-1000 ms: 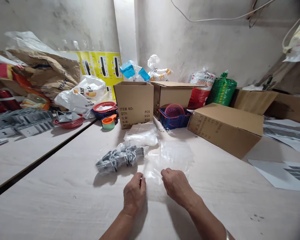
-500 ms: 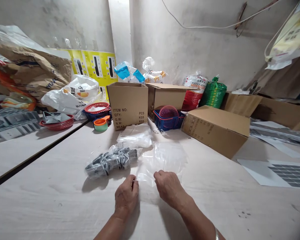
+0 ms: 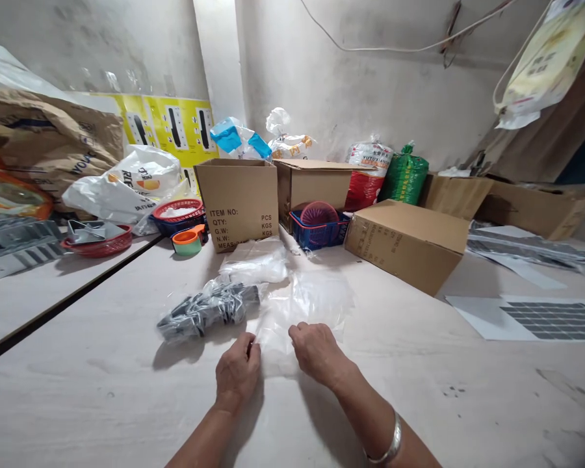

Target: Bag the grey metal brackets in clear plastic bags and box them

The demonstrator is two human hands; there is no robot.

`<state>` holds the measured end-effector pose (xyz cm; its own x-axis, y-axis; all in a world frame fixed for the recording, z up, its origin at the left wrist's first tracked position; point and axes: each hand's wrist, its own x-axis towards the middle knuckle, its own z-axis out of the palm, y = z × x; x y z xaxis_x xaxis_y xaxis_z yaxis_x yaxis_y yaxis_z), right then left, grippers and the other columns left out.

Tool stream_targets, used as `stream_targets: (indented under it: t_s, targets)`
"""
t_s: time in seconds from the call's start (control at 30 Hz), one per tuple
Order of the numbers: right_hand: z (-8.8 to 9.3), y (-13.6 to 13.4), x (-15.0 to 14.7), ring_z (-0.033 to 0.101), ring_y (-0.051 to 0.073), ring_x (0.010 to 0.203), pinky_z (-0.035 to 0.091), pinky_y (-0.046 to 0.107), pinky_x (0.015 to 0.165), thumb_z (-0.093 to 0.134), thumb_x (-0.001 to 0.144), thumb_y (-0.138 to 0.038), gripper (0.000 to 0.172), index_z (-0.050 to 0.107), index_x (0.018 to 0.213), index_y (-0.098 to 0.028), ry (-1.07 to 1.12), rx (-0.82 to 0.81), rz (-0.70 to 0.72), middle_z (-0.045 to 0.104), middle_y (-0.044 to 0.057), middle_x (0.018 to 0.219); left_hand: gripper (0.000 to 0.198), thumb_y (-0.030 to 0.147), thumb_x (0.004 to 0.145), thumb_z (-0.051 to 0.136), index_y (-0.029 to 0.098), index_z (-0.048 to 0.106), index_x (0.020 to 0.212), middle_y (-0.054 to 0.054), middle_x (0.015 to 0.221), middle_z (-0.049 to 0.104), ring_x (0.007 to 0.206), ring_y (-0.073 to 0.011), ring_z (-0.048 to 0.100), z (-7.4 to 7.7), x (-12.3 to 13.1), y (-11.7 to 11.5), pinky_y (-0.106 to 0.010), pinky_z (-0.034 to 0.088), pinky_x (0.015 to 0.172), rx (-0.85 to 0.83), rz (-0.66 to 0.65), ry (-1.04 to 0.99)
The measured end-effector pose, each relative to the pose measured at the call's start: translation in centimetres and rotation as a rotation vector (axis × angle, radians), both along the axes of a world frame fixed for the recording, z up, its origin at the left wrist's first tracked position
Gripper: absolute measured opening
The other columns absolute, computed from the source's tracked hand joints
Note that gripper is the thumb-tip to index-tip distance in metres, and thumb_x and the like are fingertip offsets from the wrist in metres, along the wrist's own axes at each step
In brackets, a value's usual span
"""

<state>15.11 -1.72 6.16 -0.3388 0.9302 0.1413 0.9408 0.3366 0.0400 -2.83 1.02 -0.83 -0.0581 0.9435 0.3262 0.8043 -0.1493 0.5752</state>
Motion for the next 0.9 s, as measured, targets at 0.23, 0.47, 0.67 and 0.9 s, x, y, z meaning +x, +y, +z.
stream_targets:
  t_s: [0.23, 0.47, 0.67, 0.9]
  targets:
    - [-0.10, 0.13, 0.43, 0.060, 0.017, 0.072, 0.035, 0.026, 0.057, 0.044, 0.084, -0.010, 0.012, 0.054, 0.086, -0.017, 0.026, -0.017, -0.019, 0.062, 0.006, 0.083, 0.017, 0.028, 0.082, 0.042, 0.020, 0.055, 0.075, 0.000, 0.064, 0.058, 0.061, -0.0135, 0.051, 0.15, 0.33, 0.00, -0.023, 0.033, 0.060, 0.088, 0.034, 0.002]
    - [0.10, -0.04, 0.59, 0.060, 0.017, 0.072, 0.036, 0.026, 0.058, 0.049, 0.087, -0.018, 0.007, 0.055, 0.086, -0.017, 0.045, 0.008, -0.037, 0.062, 0.005, 0.082, 0.019, 0.029, 0.082, 0.041, 0.019, 0.055, 0.074, 0.000, 0.064, 0.058, 0.058, -0.0133, 0.050, 0.40, 0.26, -0.48, -0.023, 0.033, 0.058, 0.126, 0.003, -0.015]
    - [-0.14, -0.12, 0.36, 0.059, 0.016, 0.069, 0.035, 0.026, 0.057, 0.048, 0.087, -0.019, 0.007, 0.055, 0.086, -0.017, 0.045, 0.010, -0.034, 0.061, 0.005, 0.081, 0.019, 0.029, 0.082, 0.042, 0.019, 0.055, 0.074, 0.000, 0.063, 0.059, 0.058, -0.0128, 0.051, 0.33, 0.21, -0.65, -0.023, 0.033, 0.057, 0.104, 0.004, -0.015]
    - [0.28, -0.27, 0.19, 0.054, 0.015, 0.064, 0.028, 0.026, 0.053, 0.045, 0.082, -0.008, 0.013, 0.054, 0.081, -0.018, 0.046, 0.055, 0.004, 0.060, 0.003, 0.077, 0.018, 0.030, 0.083, 0.042, 0.020, 0.056, 0.076, 0.001, 0.061, 0.057, 0.057, -0.0130, 0.052, -0.03, 0.02, -0.47, -0.023, 0.036, 0.057, 0.099, -0.015, -0.043]
